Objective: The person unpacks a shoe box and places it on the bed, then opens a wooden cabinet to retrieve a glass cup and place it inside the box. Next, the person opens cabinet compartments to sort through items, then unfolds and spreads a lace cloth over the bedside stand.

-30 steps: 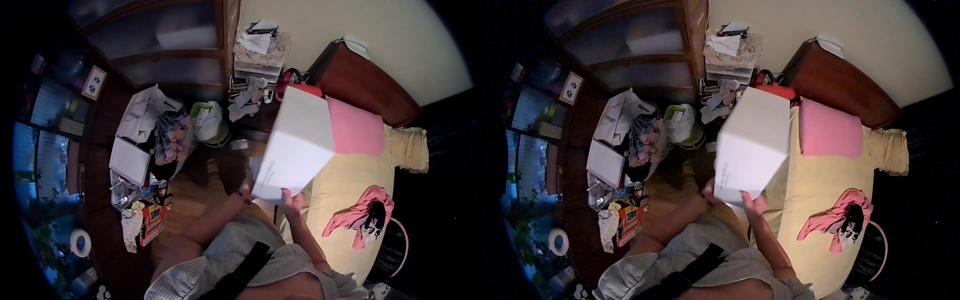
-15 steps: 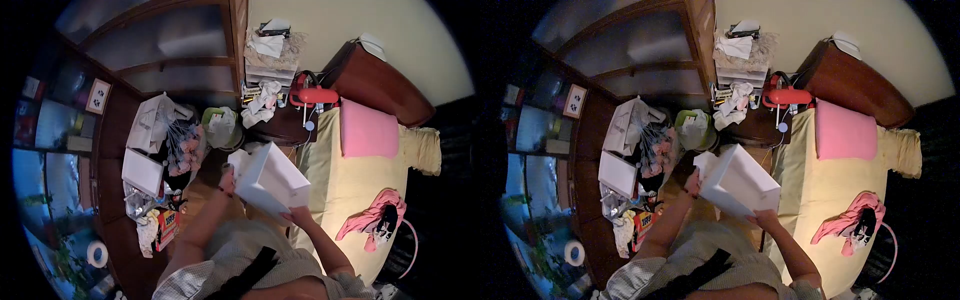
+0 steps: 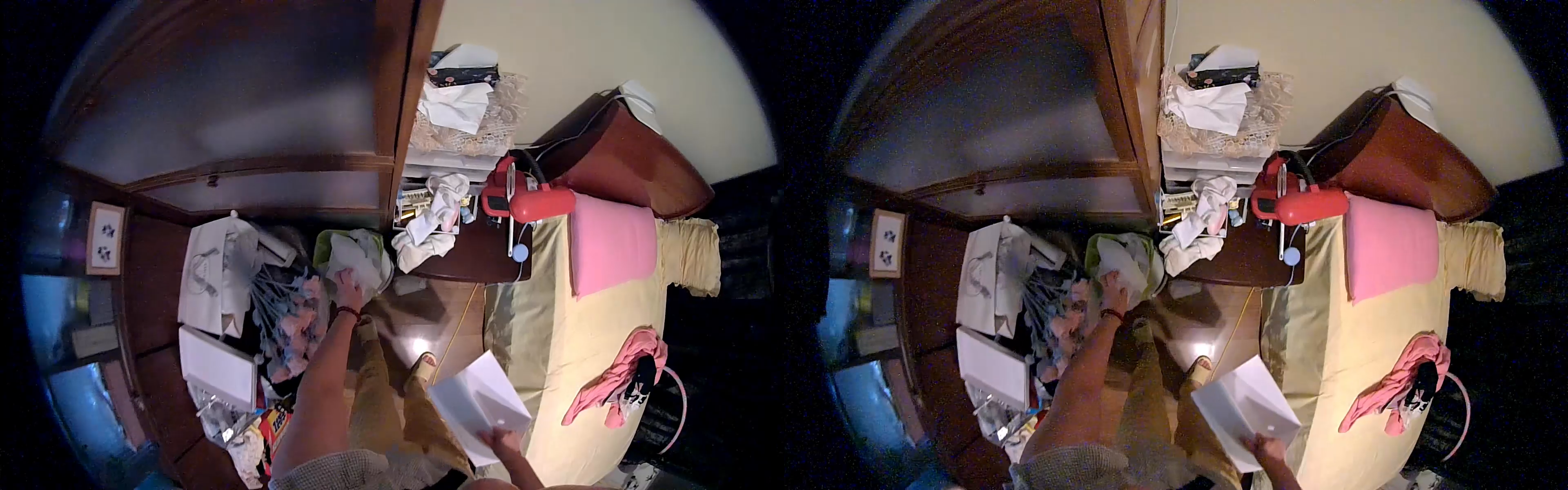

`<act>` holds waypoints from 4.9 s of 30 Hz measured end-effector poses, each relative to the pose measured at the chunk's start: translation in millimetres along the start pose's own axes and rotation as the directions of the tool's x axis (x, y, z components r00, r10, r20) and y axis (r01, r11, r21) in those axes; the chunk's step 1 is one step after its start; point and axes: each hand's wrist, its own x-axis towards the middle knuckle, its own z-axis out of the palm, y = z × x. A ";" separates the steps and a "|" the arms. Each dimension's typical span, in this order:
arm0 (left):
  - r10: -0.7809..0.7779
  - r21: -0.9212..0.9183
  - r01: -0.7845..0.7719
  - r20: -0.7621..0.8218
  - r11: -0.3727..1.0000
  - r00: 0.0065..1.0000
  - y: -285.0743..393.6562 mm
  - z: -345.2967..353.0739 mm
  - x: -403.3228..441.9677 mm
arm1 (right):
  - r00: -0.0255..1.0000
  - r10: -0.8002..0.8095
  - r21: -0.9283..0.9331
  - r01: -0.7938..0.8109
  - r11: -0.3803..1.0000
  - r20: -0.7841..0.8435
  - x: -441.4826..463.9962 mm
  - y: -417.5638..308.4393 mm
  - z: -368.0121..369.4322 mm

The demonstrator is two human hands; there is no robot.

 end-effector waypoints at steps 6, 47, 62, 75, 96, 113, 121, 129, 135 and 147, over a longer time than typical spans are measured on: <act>-0.013 0.702 -0.174 0.253 0.691 0.967 -36.3 64.0 82.0 | 0.995 -0.078 0.108 0.084 0.991 -0.063 23.0 -41.4 30.5; 0.456 -0.586 -0.065 0.551 0.808 0.699 243.5 -112.5 -167.9 | 0.872 0.226 0.378 -0.051 0.924 -0.434 9.0 2.2 -32.7; 0.017 -0.587 0.100 0.191 0.803 0.981 191.7 -101.4 -310.8 | 0.910 0.414 -0.397 -0.380 0.835 0.000 181.1 260.4 -108.7; -0.651 -0.821 0.158 -0.301 0.549 0.697 64.9 -109.6 -587.4 | 0.312 -0.931 -0.232 0.936 0.266 0.190 225.0 -232.7 11.7; 0.442 -0.012 -0.998 -0.897 -0.069 -0.019 -38.2 -331.6 -1057.0 | 0.036 -0.098 -0.069 0.931 -0.358 0.995 -235.5 -433.3 499.6; -1.000 -0.717 -0.697 0.018 -0.015 0.002 -446.1 -159.6 -1196.0 | -0.232 -0.263 0.121 0.918 -0.379 0.936 -505.4 -581.5 848.8; -0.873 -0.331 -0.881 0.460 -0.339 0.163 -508.8 10.3 -1296.8 | -0.076 -0.480 0.116 0.992 0.055 0.874 -513.7 -556.4 1007.5; -0.902 -0.657 -0.623 0.367 -0.425 0.228 -523.7 115.2 -1403.5 | 0.408 -0.601 0.065 0.789 0.610 0.687 -525.6 -564.8 1094.3; -0.678 -0.494 -0.490 0.656 -0.718 0.332 -542.9 194.1 -1420.4 | 0.343 -0.805 0.427 0.710 0.560 0.485 -527.1 -525.0 1122.8; -0.954 -0.893 -0.363 0.190 -0.266 0.232 -715.3 191.3 -1289.1 | 0.485 -0.862 -0.105 0.859 0.502 -0.147 -452.6 -305.0 898.0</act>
